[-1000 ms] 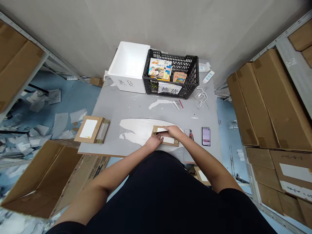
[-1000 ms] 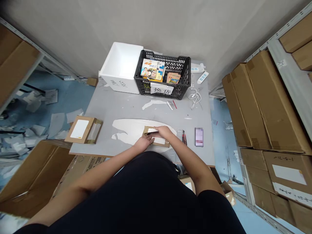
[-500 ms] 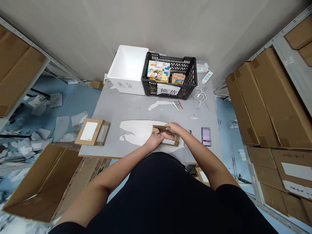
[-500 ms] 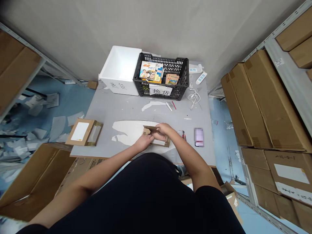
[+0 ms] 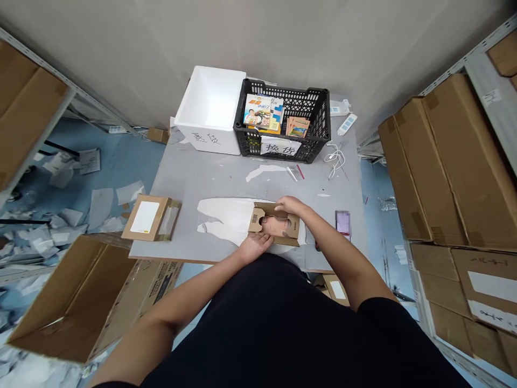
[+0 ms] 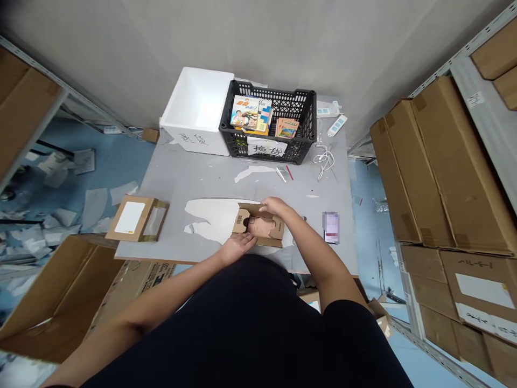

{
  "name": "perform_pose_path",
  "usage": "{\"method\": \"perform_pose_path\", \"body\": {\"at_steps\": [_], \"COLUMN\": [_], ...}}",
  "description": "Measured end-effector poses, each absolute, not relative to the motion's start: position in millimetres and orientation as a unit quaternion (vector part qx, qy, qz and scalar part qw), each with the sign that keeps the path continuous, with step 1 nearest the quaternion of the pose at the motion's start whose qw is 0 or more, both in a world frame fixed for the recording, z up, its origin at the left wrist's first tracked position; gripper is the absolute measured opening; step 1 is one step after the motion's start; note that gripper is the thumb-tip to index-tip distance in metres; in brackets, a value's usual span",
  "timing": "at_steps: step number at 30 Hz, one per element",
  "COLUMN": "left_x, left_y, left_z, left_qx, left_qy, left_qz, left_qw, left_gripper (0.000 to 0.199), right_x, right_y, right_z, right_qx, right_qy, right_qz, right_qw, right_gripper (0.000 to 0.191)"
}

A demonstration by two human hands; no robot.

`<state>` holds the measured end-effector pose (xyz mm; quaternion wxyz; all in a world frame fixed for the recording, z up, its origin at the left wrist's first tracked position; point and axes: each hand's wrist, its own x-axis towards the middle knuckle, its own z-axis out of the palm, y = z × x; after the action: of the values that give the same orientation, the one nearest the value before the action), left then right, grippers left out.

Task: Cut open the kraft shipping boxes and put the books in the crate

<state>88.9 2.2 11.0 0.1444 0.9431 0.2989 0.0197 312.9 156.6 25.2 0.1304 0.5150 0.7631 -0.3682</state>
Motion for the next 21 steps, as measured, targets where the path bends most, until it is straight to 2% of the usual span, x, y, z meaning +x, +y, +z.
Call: {"method": "perform_pose_path", "body": {"at_steps": [7, 14, 18, 21], "left_x": [78, 65, 67, 69], "left_y": [-9, -15, -14, -13], "left_z": [-1, -27, -36, -32], "left_qx": [0.945, 0.944, 0.933, 0.924], "left_qy": [0.29, 0.25, 0.251, 0.257], "left_qz": [0.02, 0.021, 0.042, 0.053], "left_qw": [0.148, 0.216, 0.253, 0.277], "left_gripper": [0.045, 0.051, 0.058, 0.057], "right_x": [313, 313, 309, 307], "right_y": [159, 157, 161, 164], "right_z": [23, 9, -2, 4], "right_qx": [0.5, 0.532, 0.549, 0.556], "right_qy": [0.784, 0.793, 0.774, 0.771], "right_qz": [-0.344, -0.262, -0.283, -0.286], "right_qw": [0.129, 0.139, 0.139, 0.123], "right_gripper": [0.043, 0.062, 0.063, 0.057]}}
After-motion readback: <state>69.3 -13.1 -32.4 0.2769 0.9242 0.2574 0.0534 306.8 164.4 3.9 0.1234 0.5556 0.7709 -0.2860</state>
